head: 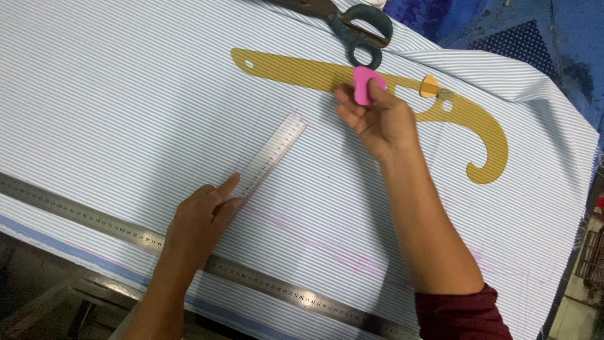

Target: The person marks patterns on a piece of striped fabric using a French curve, straight rulers, and tailor's chalk, and then cuts along the fabric edges using shears.

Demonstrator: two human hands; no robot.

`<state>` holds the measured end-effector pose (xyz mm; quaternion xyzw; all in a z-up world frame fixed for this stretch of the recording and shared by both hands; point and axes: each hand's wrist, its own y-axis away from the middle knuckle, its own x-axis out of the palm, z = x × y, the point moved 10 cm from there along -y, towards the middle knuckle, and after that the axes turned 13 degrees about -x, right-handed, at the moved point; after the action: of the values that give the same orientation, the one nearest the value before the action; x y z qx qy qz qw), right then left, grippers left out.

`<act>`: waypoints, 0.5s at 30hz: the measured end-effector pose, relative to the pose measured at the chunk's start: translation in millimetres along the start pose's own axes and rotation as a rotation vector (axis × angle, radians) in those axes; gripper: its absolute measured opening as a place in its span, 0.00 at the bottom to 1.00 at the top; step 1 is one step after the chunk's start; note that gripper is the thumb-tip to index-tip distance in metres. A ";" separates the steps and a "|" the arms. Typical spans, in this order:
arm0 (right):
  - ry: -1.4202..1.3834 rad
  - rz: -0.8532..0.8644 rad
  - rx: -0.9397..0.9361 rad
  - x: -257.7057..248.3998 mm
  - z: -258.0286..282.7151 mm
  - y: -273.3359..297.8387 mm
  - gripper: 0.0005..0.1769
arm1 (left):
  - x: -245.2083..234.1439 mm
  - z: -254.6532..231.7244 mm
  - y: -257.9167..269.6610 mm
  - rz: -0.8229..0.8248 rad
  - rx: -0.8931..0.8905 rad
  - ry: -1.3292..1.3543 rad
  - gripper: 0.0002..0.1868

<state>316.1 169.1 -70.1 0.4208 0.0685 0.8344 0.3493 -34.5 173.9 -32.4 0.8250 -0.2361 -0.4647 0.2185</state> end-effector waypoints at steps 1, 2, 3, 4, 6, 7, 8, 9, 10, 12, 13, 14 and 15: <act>0.125 0.014 -0.086 -3.4 16.1 -0.5 0.10 | 0.2 -0.8 -2.5 -0.002 0.012 0.003 0.24; 0.252 0.026 -0.169 -6.3 32.3 0.1 0.09 | 0.9 -1.4 -4.5 -0.003 0.022 0.007 0.25; 0.253 0.024 -0.170 -11.2 36.4 2.6 0.09 | 1.3 -7.9 -6.4 0.000 0.023 0.007 0.25; 0.362 0.001 -0.258 -18.4 49.6 5.6 0.09 | 3.5 -14.4 -8.3 0.017 0.029 -0.003 0.25; 0.471 -0.024 -0.345 -27.6 61.3 14.1 0.10 | 9.6 -24.3 -12.9 0.035 0.036 -0.013 0.25; 0.516 -0.023 -0.415 -28.4 66.5 19.7 0.10 | 9.4 -35.1 -13.5 -0.005 0.115 -0.018 0.20; 0.558 -0.019 -0.483 -27.9 69.8 25.3 0.10 | 7.9 -44.6 -13.4 -0.049 0.193 -0.024 0.17; 0.557 -0.018 -0.482 -33.0 66.8 25.9 0.10 | 7.5 -41.8 -14.4 -0.050 0.191 -0.026 0.17; 0.619 -0.007 -0.517 -35.9 67.5 27.6 0.11 | 7.8 -38.5 -15.9 -0.038 0.181 -0.009 0.18; 0.679 0.007 -0.552 -36.1 65.8 33.8 0.13 | 10.5 -33.1 -18.6 -0.028 0.170 0.008 0.19; 0.725 0.045 -0.565 -29.4 63.5 38.6 0.14 | 10.3 -33.5 -18.5 -0.059 0.198 -0.003 0.16; 0.768 0.085 -0.577 -21.9 60.2 43.4 0.16 | 9.3 -33.3 -18.4 -0.092 0.225 -0.015 0.14; 0.765 0.088 -0.576 -22.3 56.9 43.4 0.16 | 5.5 -36.8 -15.0 -0.096 0.223 -0.016 0.14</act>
<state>345.0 112.3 -30.7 -0.0278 -0.0595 0.9284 0.3657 2.8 187.7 -27.4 0.8507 -0.2484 -0.4521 0.1010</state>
